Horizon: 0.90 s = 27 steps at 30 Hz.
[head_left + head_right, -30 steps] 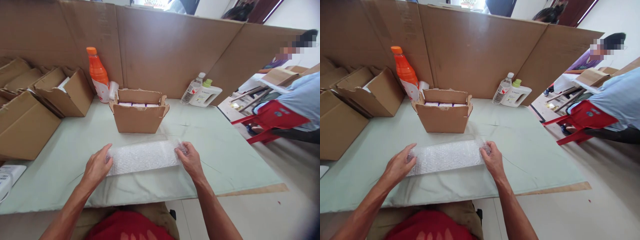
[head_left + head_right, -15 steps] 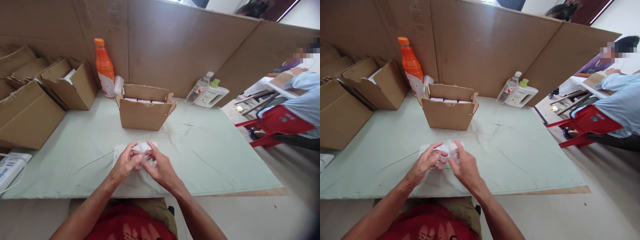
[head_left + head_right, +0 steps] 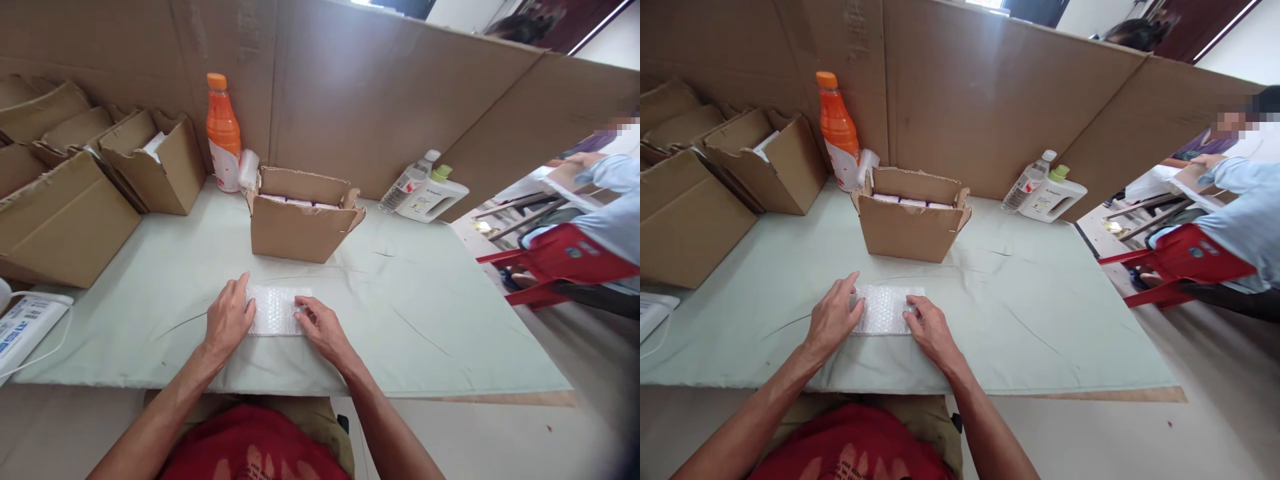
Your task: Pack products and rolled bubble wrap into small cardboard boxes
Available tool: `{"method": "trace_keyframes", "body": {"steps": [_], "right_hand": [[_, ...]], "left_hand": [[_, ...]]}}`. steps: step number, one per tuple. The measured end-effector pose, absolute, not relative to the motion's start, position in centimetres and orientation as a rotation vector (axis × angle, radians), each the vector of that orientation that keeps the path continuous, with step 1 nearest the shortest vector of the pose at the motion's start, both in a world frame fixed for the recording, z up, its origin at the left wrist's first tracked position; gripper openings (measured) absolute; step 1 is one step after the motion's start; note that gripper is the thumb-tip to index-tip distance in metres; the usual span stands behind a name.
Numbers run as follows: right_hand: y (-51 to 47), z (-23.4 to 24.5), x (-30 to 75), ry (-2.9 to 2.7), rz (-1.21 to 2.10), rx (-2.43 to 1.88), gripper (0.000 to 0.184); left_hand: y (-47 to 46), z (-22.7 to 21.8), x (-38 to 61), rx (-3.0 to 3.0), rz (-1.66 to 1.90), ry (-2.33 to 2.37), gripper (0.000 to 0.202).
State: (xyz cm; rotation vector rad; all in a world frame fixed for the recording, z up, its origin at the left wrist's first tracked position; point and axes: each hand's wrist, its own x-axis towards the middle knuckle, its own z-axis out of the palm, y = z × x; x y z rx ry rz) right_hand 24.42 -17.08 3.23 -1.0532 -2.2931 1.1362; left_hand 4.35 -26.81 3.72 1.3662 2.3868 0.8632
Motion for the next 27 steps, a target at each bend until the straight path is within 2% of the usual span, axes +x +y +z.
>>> {"method": "trace_keyframes", "body": {"steps": [4,7,10,12,16,20,23,25,27], "right_hand": [[-16.5,2.8,24.2,-2.269,1.202,-1.047,0.032],[-15.8,3.0,24.4,-2.170,1.399,-1.091,0.033],[-14.8,3.5,25.3,-2.013,1.560,-1.187,0.036],[-14.2,3.9,26.0,-2.015,1.394,-1.306,0.035],[-13.9,3.9,25.6,-2.252,0.859,-1.486,0.026],[-14.8,3.3,24.0,-2.297,0.809,-1.374,0.020],[-15.8,3.2,24.1,-2.173,0.910,-1.253,0.016],[-16.5,3.6,24.8,-2.034,1.007,-1.110,0.017],[-17.1,4.1,25.5,-1.924,1.075,-0.965,0.018]], "left_hand": [[-27.4,3.8,5.4,1.849,0.604,2.333,0.037],[-27.3,3.0,5.9,1.891,0.403,2.248,0.026],[-27.2,2.3,5.8,1.868,0.399,2.254,0.023],[-27.1,2.0,5.6,1.860,0.410,2.247,0.023],[-27.1,1.9,5.5,1.838,0.472,2.241,0.023],[-27.9,1.7,5.5,1.808,0.583,2.246,0.028],[-28.9,1.4,4.9,1.636,0.971,2.295,0.037],[-29.4,1.2,4.4,1.380,1.306,2.249,0.051],[-29.5,1.3,4.0,1.103,1.461,2.080,0.071]]}}
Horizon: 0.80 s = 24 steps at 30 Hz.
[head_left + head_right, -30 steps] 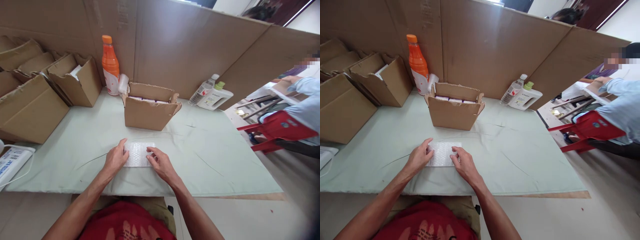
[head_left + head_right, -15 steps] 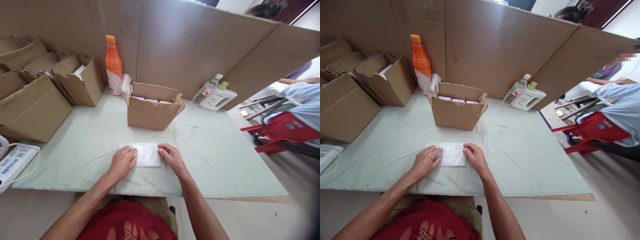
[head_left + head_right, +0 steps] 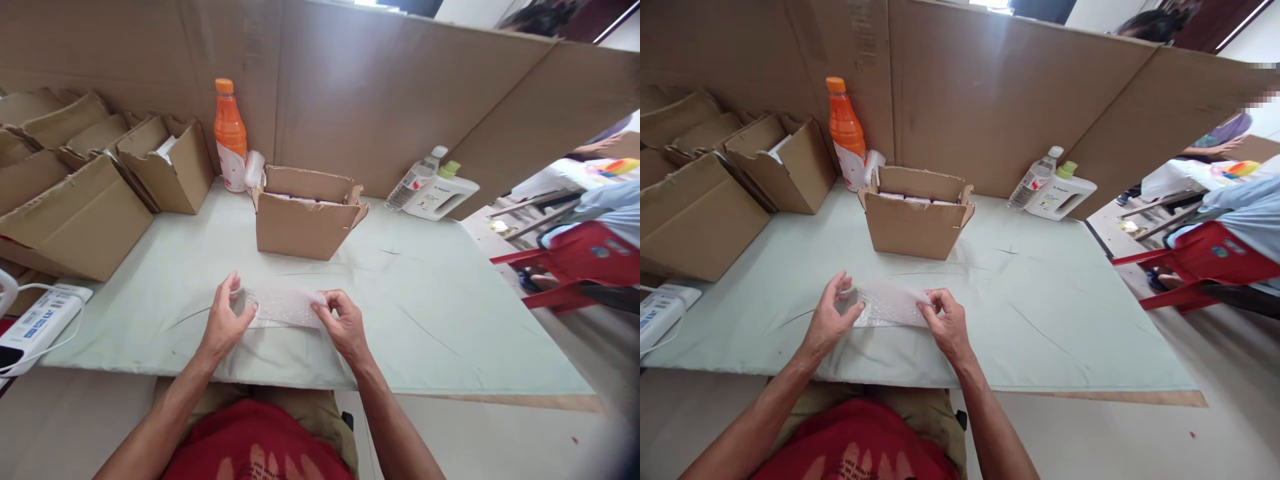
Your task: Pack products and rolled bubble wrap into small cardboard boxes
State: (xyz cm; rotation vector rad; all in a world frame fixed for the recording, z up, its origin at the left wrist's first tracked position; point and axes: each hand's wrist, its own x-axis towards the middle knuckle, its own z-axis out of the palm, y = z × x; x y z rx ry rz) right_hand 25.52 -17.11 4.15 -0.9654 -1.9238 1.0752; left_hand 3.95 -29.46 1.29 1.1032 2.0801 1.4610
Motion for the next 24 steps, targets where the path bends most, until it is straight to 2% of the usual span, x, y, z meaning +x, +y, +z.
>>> {"method": "trace_keyframes", "body": {"steps": [2,4,9,12,15,18,20,24], "right_hand": [[-17.5,4.7,26.0,-1.884,1.113,-0.873,0.017],[-17.6,4.8,26.2,-1.856,1.169,-0.829,0.017],[-16.7,3.3,26.3,-1.733,1.395,-0.928,0.025],[-16.0,2.4,26.4,-1.738,1.501,-0.995,0.038],[-15.6,2.7,26.3,-1.880,1.181,-1.103,0.045],[-16.1,3.7,25.4,-2.066,0.772,-1.048,0.036],[-17.0,4.2,24.0,-2.257,0.708,-0.907,0.028],[-19.1,3.5,20.9,-2.656,0.609,-0.795,0.033]], "left_hand": [[-29.2,1.6,3.7,0.885,1.469,1.848,0.087],[-28.9,2.1,3.8,0.762,1.428,1.660,0.093],[-28.4,3.0,4.8,0.635,1.406,1.557,0.082],[-28.3,3.0,5.3,0.608,1.418,1.615,0.076],[-28.3,2.9,5.4,0.621,1.417,1.606,0.077],[-28.1,2.8,5.3,0.578,1.445,1.573,0.081],[-27.9,2.7,5.3,0.540,1.457,1.555,0.083],[-27.6,2.6,5.3,0.531,1.463,1.580,0.081]]}}
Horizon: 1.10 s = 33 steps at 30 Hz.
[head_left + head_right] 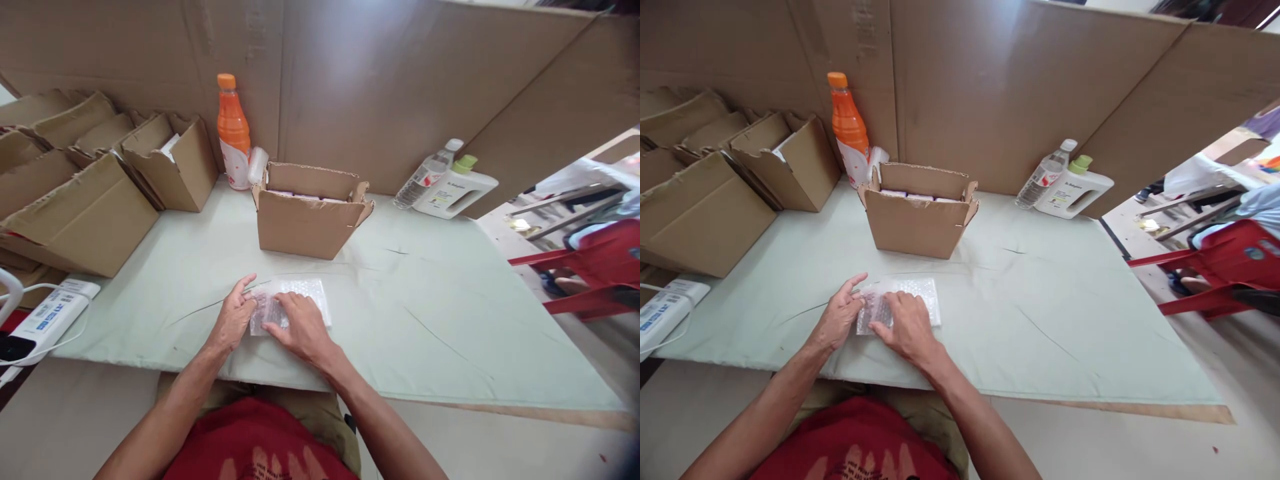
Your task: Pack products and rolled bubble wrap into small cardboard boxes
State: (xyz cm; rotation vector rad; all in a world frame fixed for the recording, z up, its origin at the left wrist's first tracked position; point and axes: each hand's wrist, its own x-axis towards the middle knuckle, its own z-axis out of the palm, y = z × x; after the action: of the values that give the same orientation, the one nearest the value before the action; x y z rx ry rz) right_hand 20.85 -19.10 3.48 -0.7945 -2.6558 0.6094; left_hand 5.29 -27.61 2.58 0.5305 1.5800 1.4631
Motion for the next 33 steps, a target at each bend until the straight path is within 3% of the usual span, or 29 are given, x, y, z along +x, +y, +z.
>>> {"method": "trace_keyframes", "body": {"steps": [3,7,11,14,18,24,28,33], "right_hand": [[-19.7,2.6,19.9,-2.710,0.565,-0.850,0.017],[-20.0,2.5,20.2,-2.715,0.565,-0.810,0.016],[-20.3,2.8,20.5,-2.763,0.588,-0.733,0.022],[-19.3,3.1,21.9,-2.607,0.656,-0.738,0.023],[-15.6,2.9,25.0,-2.292,0.645,-1.075,0.034],[-14.1,2.1,26.1,-2.247,1.066,-1.119,0.048],[-13.7,6.3,25.4,-2.021,1.185,-0.890,0.042],[-7.0,16.0,23.1,-1.895,0.878,-0.669,0.027]], "left_hand": [[-27.4,2.5,5.3,0.447,1.502,1.589,0.081],[-27.4,2.8,5.4,0.370,1.545,1.605,0.082],[-27.4,3.0,5.5,0.558,1.437,1.729,0.086],[-27.2,2.8,5.6,0.747,1.323,1.935,0.077],[-27.3,2.0,6.1,0.817,1.323,1.987,0.067],[-29.1,2.1,6.1,0.864,1.355,2.023,0.052],[-27.7,7.0,4.5,1.148,1.489,2.090,0.040],[-19.4,16.7,1.5,1.722,1.779,2.120,0.041]]}}
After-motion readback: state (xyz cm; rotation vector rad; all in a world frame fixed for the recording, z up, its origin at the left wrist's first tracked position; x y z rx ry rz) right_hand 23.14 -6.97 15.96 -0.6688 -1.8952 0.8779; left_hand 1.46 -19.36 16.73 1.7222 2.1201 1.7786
